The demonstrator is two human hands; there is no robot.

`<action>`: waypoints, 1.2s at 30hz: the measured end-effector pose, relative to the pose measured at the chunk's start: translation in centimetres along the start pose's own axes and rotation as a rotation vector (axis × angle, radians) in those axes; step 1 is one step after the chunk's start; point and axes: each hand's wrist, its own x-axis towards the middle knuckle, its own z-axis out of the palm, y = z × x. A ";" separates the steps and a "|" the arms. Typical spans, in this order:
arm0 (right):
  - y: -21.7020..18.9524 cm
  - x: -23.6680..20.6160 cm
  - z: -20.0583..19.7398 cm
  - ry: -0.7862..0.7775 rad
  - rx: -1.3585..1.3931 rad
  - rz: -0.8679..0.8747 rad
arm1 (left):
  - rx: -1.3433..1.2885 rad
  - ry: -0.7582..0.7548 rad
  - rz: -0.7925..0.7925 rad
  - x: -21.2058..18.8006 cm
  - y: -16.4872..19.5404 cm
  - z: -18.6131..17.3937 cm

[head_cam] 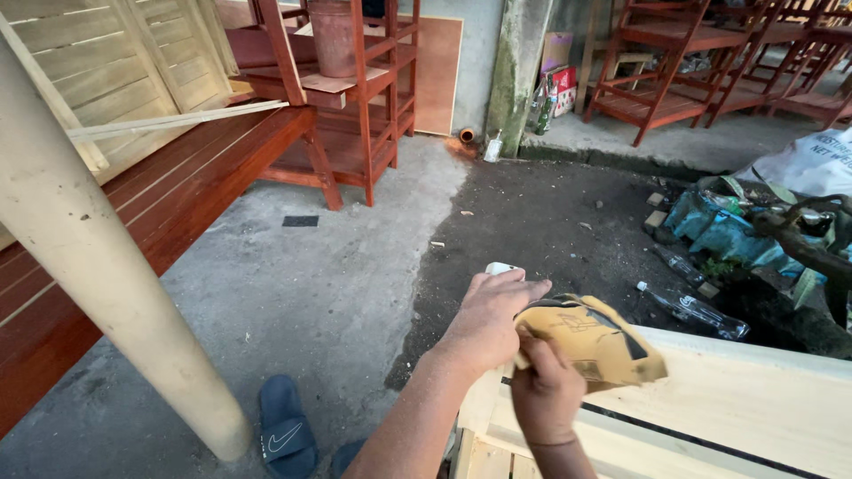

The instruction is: The person sands a light-colored wooden bench, first rubbing the seat slats with a sanding block, then sanding the backrest rail and its edges, moving the block back and forth along the wood. Near the end they handle the sandpaper and continue sanding the bench frame.

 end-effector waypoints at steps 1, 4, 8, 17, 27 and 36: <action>0.4 0.2 -1.0 0.007 0.019 0.018 | 0.012 0.008 0.024 0.0 0.0 -0.1; 1.3 0.4 -2.8 0.113 0.041 0.113 | 0.013 0.033 0.057 0.2 0.2 -0.1; 0.7 0.7 -1.8 0.098 0.079 0.028 | 0.062 0.044 0.051 0.2 0.4 0.2; 1.4 0.3 -3.0 0.189 0.090 0.239 | 0.064 0.108 0.107 0.1 -0.3 0.9; 0.2 -0.2 1.6 -0.009 0.085 0.077 | 0.066 0.079 0.060 -0.1 -0.2 0.7; 8.1 0.6 -8.5 0.403 0.088 0.345 | 0.069 0.114 0.096 0.2 -0.1 1.0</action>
